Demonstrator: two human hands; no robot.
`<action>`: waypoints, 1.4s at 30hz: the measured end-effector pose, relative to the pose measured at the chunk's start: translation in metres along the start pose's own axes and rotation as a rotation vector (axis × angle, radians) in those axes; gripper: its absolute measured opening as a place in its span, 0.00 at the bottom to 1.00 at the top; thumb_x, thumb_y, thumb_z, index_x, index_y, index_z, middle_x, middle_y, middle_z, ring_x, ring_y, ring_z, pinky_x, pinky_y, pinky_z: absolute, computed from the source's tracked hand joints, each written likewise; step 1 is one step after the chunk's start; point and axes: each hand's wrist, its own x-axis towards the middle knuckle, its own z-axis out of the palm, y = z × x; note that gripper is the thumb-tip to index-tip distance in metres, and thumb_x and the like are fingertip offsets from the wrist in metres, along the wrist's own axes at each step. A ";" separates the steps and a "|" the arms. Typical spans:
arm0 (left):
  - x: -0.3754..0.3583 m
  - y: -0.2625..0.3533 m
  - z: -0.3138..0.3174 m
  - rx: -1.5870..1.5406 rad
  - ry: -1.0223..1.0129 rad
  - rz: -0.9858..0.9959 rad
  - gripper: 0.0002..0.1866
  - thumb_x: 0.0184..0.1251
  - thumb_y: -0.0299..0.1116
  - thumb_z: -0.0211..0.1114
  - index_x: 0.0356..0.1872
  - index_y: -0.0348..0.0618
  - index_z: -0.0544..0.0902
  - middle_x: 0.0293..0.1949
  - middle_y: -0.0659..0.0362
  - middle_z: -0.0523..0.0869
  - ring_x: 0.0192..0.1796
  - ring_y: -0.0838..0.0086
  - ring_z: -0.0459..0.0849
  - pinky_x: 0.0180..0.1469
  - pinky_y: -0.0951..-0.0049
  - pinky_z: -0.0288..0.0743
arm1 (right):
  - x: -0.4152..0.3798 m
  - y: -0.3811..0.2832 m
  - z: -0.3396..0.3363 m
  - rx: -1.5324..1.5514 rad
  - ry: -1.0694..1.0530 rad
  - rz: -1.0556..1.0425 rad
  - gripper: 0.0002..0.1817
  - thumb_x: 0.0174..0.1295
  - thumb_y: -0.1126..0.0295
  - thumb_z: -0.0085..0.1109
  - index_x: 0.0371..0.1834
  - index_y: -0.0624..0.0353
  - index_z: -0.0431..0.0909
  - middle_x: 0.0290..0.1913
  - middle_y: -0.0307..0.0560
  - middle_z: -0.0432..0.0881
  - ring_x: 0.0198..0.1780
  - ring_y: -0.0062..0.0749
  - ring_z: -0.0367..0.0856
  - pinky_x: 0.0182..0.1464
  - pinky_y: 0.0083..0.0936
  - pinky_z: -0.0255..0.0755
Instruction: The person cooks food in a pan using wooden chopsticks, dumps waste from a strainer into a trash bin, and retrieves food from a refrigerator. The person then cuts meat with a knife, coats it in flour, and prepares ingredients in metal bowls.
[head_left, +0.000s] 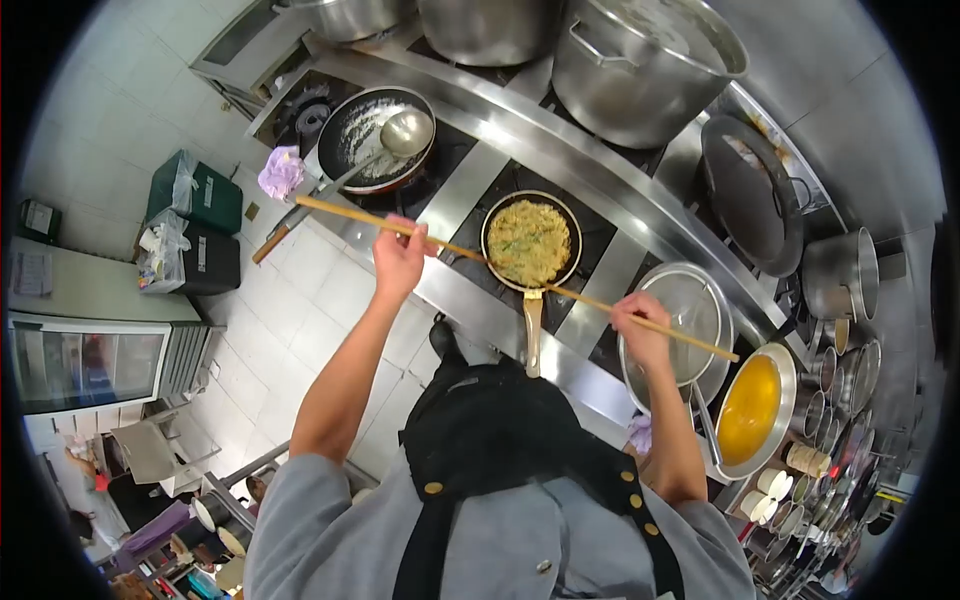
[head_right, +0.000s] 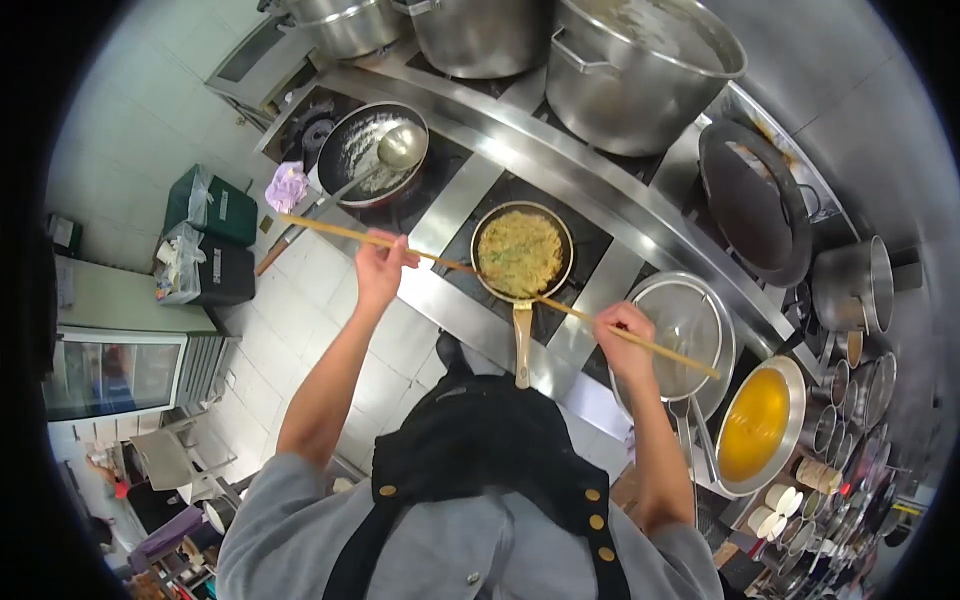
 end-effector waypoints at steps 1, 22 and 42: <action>0.003 0.016 0.003 -0.105 0.003 -0.028 0.07 0.65 0.24 0.58 0.31 0.34 0.69 0.22 0.54 0.79 0.24 0.74 0.83 0.27 0.76 0.78 | -0.003 -0.019 0.004 0.053 0.063 -0.020 0.05 0.45 0.81 0.60 0.19 0.62 0.74 0.24 0.44 0.78 0.28 0.30 0.76 0.31 0.24 0.70; 0.128 0.023 0.028 0.162 -0.223 0.067 0.08 0.60 0.26 0.63 0.28 0.35 0.72 0.16 0.56 0.78 0.19 0.74 0.81 0.22 0.74 0.72 | 0.007 -0.073 0.099 0.089 0.254 -0.130 0.02 0.46 0.81 0.58 0.22 0.64 0.75 0.26 0.49 0.77 0.28 0.37 0.77 0.32 0.26 0.71; 0.063 -0.011 -0.008 -0.201 -0.019 -0.002 0.06 0.65 0.24 0.58 0.31 0.35 0.71 0.22 0.55 0.78 0.21 0.74 0.81 0.25 0.76 0.79 | 0.059 -0.010 0.051 0.160 0.129 -0.059 0.03 0.47 0.82 0.60 0.21 0.64 0.75 0.28 0.45 0.79 0.30 0.28 0.78 0.32 0.21 0.72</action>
